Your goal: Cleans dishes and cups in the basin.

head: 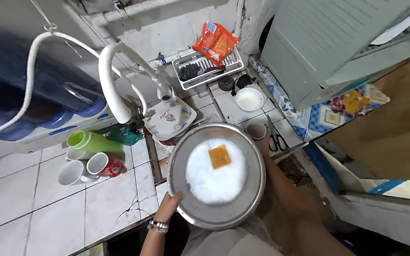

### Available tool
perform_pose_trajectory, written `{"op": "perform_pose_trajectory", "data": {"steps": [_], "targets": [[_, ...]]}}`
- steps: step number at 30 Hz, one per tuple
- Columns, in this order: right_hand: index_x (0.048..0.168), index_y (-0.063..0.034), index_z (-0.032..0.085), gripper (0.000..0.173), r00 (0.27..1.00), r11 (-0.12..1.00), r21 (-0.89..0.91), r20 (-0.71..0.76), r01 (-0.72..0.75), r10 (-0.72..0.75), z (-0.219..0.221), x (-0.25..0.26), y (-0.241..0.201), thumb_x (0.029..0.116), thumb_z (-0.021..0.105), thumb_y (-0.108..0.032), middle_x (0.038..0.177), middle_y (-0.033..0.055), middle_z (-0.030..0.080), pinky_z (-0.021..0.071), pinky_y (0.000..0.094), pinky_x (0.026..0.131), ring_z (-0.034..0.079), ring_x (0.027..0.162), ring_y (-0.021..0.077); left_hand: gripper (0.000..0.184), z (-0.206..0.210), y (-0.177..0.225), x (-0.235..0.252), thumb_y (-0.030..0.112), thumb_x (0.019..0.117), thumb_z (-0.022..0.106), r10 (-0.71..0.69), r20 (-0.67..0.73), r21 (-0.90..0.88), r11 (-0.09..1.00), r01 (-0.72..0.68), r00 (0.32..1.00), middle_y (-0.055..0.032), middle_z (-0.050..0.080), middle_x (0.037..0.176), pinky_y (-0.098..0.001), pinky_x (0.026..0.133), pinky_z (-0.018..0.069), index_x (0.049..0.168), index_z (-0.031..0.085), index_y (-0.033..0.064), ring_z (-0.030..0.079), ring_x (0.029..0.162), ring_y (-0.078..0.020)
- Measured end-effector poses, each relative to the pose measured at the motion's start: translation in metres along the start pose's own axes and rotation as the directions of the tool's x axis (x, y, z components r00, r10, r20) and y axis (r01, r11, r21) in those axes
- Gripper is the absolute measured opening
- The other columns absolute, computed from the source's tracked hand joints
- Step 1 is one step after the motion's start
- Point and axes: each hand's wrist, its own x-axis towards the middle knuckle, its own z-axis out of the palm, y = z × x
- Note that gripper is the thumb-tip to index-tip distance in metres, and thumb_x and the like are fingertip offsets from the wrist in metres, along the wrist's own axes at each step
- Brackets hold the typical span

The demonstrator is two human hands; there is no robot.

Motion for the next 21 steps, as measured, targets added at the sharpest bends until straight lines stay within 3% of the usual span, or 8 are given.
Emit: {"op": "perform_pose_trajectory", "data": {"steps": [2, 4, 8, 12, 14, 17, 19, 21], "targets": [[0.144, 0.0146, 0.039, 0.101, 0.999, 0.995, 0.102, -0.040, -0.005, 0.009, -0.007, 0.022, -0.001, 0.0631, 0.093, -0.012, 0.136, 0.0286, 0.057, 0.0487, 0.0340, 0.108, 0.059, 0.125, 0.0255, 0.040, 0.005, 0.002, 0.000, 0.006, 0.0924, 0.063, 0.018, 0.006, -0.012, 1.000, -0.018, 1.000, -0.0138, 0.067, 0.097, -0.0349, 0.073, 0.0570, 0.129, 0.053, -0.0060, 0.066, 0.081, -0.0153], [0.139, 0.0139, 0.045, 0.094, 0.999, 0.990, 0.139, -0.043, 0.038, -0.033, -0.025, 0.044, -0.011, 0.0609, 0.093, -0.006, 0.128, 0.0268, 0.062, 0.0525, 0.0365, 0.104, 0.064, 0.118, 0.0249, 0.038, 0.016, 0.006, -0.001, 0.004, 0.0923, 0.062, 0.040, 0.036, -0.036, 0.999, -0.039, 0.999, -0.0120, 0.068, 0.097, -0.0334, 0.074, 0.0572, 0.128, 0.055, -0.0051, 0.067, 0.082, -0.0138], [0.139, 0.0137, 0.045, 0.098, 0.938, 0.935, 0.107, 0.045, 0.338, -0.344, -0.075, 0.078, -0.046, 0.0576, 0.092, -0.015, 0.126, 0.0221, 0.065, 0.0550, 0.0353, 0.101, 0.065, 0.116, 0.0187, 0.040, 0.050, 0.023, -0.008, 0.008, 0.0982, 0.060, 0.015, 0.159, -0.126, 0.992, 0.005, 0.987, -0.0121, 0.069, 0.103, -0.0324, 0.075, 0.0594, 0.136, 0.051, -0.0018, 0.069, 0.085, -0.0137], [0.137, 0.0089, 0.041, 0.101, 0.814, 0.768, 0.385, 0.067, 0.512, -0.576, -0.091, 0.065, -0.094, 0.0611, 0.093, -0.031, 0.121, 0.0025, 0.066, 0.0583, 0.0279, 0.096, 0.066, 0.111, 0.0045, 0.039, 0.086, 0.052, -0.017, 0.007, 0.1006, 0.059, -0.044, 0.248, -0.188, 0.978, 0.093, 0.968, -0.0141, 0.067, 0.103, -0.0326, 0.071, 0.0601, 0.137, 0.048, -0.0018, 0.069, 0.082, -0.0166], [0.138, -0.0001, 0.044, 0.097, 0.763, 0.699, 0.508, 0.118, 0.504, -0.636, -0.085, 0.049, -0.101, 0.0673, 0.093, -0.046, 0.120, -0.0065, 0.068, 0.0584, 0.0288, 0.097, 0.066, 0.111, 0.0020, 0.046, 0.099, 0.061, -0.019, 0.006, 0.0998, 0.060, -0.014, 0.318, -0.219, 0.972, 0.088, 0.948, -0.0160, 0.067, 0.109, -0.0339, 0.072, 0.0607, 0.142, 0.044, -0.0008, 0.070, 0.086, -0.0188], [0.127, -0.0105, 0.058, 0.078, 0.757, 0.721, 0.610, 0.286, 0.329, -0.587, -0.065, 0.004, -0.112, 0.0696, 0.090, -0.052, 0.109, -0.0158, 0.072, 0.0587, 0.0227, 0.092, 0.067, 0.103, -0.0042, 0.059, 0.112, 0.065, -0.016, 0.006, 0.0947, 0.070, 0.091, 0.437, -0.303, 0.952, 0.051, 0.895, -0.0182, 0.067, 0.120, -0.0378, 0.084, 0.0623, 0.146, 0.042, 0.0013, 0.071, 0.098, -0.0238], [0.129, -0.0091, 0.058, 0.079, 0.720, 0.728, 0.630, 0.370, 0.271, -0.588, -0.039, -0.027, -0.111, 0.0723, 0.087, -0.056, 0.111, -0.0162, 0.072, 0.0578, 0.0213, 0.093, 0.066, 0.104, -0.0061, 0.060, 0.103, 0.066, -0.010, 0.007, 0.0935, 0.071, 0.165, 0.493, -0.304, 0.953, -0.008, 0.854, -0.0181, 0.066, 0.121, -0.0372, 0.090, 0.0606, 0.146, 0.042, 0.0001, 0.070, 0.102, -0.0230], [0.130, -0.0045, 0.058, 0.084, 0.690, 0.720, 0.654, 0.411, 0.232, -0.596, -0.007, -0.057, -0.117, 0.0719, 0.086, -0.058, 0.113, -0.0123, 0.073, 0.0582, 0.0227, 0.094, 0.067, 0.106, -0.0047, 0.048, 0.068, 0.075, -0.005, 0.006, 0.0952, 0.067, 0.218, 0.444, -0.211, 0.968, -0.135, 0.869, -0.0175, 0.069, 0.116, -0.0344, 0.088, 0.0575, 0.140, 0.052, -0.0040, 0.070, 0.097, -0.0195]]}}
